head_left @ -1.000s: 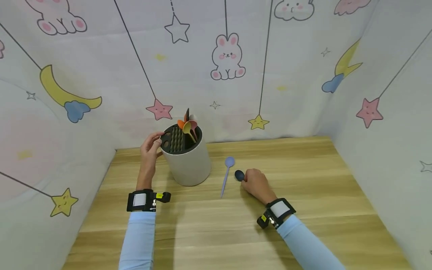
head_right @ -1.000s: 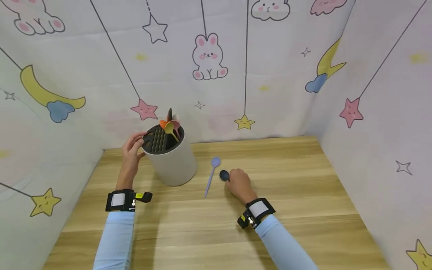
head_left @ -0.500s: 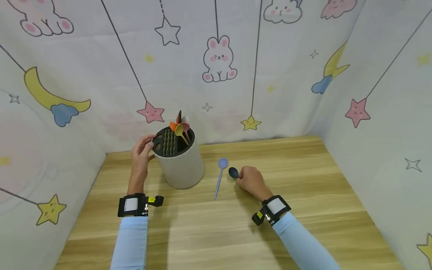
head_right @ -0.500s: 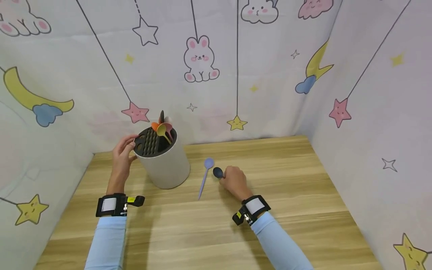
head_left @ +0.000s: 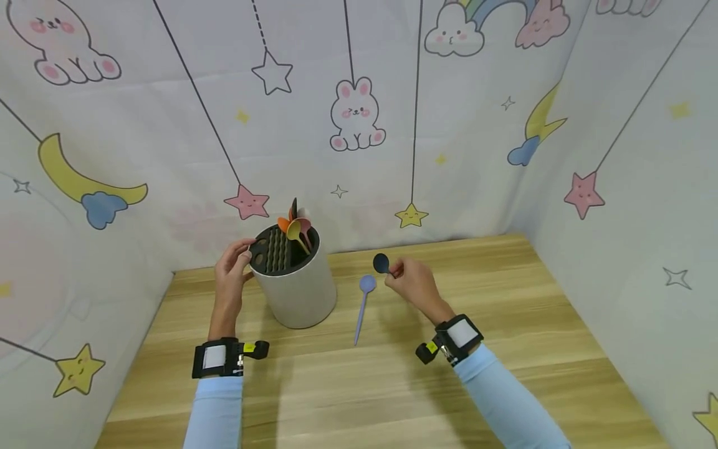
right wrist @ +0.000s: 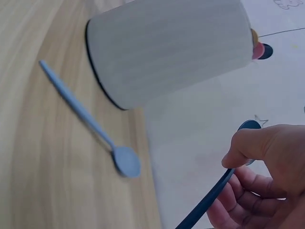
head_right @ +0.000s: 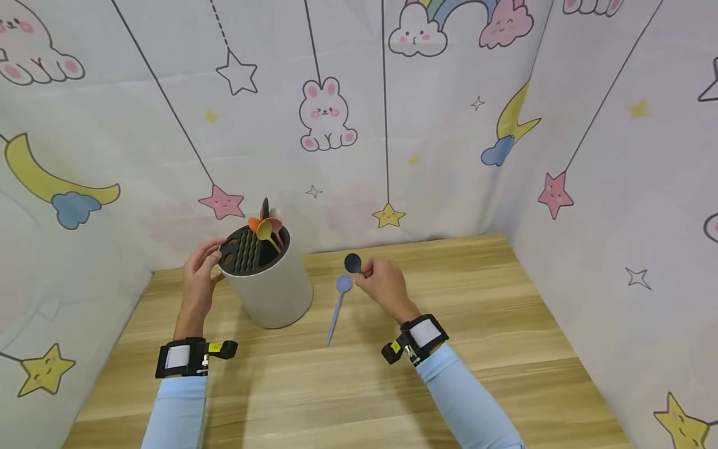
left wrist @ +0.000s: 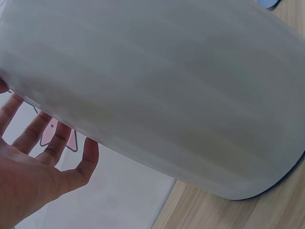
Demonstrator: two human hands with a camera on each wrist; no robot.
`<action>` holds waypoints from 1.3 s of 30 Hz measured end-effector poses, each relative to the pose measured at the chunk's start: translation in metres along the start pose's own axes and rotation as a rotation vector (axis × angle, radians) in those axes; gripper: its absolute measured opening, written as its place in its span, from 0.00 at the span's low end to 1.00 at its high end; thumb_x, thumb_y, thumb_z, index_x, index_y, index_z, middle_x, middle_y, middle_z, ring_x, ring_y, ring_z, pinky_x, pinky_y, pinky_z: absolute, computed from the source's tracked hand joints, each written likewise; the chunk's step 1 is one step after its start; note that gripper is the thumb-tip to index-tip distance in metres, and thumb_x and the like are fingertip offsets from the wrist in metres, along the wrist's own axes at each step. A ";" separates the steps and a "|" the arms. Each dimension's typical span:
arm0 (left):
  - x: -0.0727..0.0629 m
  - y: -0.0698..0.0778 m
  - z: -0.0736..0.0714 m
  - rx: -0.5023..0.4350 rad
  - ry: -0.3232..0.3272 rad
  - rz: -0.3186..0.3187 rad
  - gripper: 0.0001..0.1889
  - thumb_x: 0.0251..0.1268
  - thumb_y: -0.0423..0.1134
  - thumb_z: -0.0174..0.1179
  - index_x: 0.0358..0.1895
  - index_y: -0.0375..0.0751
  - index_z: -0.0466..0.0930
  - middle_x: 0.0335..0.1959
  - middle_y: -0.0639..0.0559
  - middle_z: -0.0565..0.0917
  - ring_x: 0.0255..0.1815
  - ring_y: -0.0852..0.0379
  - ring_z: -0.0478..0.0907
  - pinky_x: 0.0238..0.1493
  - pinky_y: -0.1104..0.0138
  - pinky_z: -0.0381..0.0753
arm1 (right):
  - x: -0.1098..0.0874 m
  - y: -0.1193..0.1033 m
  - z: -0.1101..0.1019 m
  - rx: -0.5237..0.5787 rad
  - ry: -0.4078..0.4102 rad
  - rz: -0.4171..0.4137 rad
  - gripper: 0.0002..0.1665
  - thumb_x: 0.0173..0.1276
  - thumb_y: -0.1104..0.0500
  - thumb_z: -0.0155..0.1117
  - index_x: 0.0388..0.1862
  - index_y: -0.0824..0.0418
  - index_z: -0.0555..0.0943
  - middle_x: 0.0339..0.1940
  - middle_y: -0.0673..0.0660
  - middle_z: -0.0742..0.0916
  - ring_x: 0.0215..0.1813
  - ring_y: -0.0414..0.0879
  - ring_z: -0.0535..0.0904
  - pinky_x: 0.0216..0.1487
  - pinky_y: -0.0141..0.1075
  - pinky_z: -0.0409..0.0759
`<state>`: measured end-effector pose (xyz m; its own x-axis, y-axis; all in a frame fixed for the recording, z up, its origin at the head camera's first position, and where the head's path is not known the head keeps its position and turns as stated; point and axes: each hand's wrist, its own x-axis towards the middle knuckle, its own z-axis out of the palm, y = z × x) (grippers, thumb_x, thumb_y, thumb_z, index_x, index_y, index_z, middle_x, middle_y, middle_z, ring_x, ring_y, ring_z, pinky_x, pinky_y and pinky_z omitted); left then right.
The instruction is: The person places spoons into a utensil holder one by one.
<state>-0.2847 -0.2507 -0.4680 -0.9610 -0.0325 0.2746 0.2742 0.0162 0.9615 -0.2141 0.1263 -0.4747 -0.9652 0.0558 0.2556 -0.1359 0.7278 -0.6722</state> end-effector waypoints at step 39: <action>-0.001 -0.001 -0.001 -0.011 -0.009 0.004 0.21 0.82 0.42 0.49 0.68 0.35 0.74 0.63 0.48 0.77 0.61 0.55 0.74 0.52 0.63 0.79 | 0.055 -0.082 -0.042 0.256 0.184 -0.227 0.05 0.63 0.65 0.70 0.37 0.66 0.86 0.34 0.58 0.88 0.37 0.50 0.84 0.44 0.41 0.81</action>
<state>-0.2841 -0.2521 -0.4696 -0.9602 -0.0239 0.2782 0.2782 0.0056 0.9605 -0.2468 0.0986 -0.3760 -0.8512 0.0514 0.5223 -0.4151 0.5430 -0.7300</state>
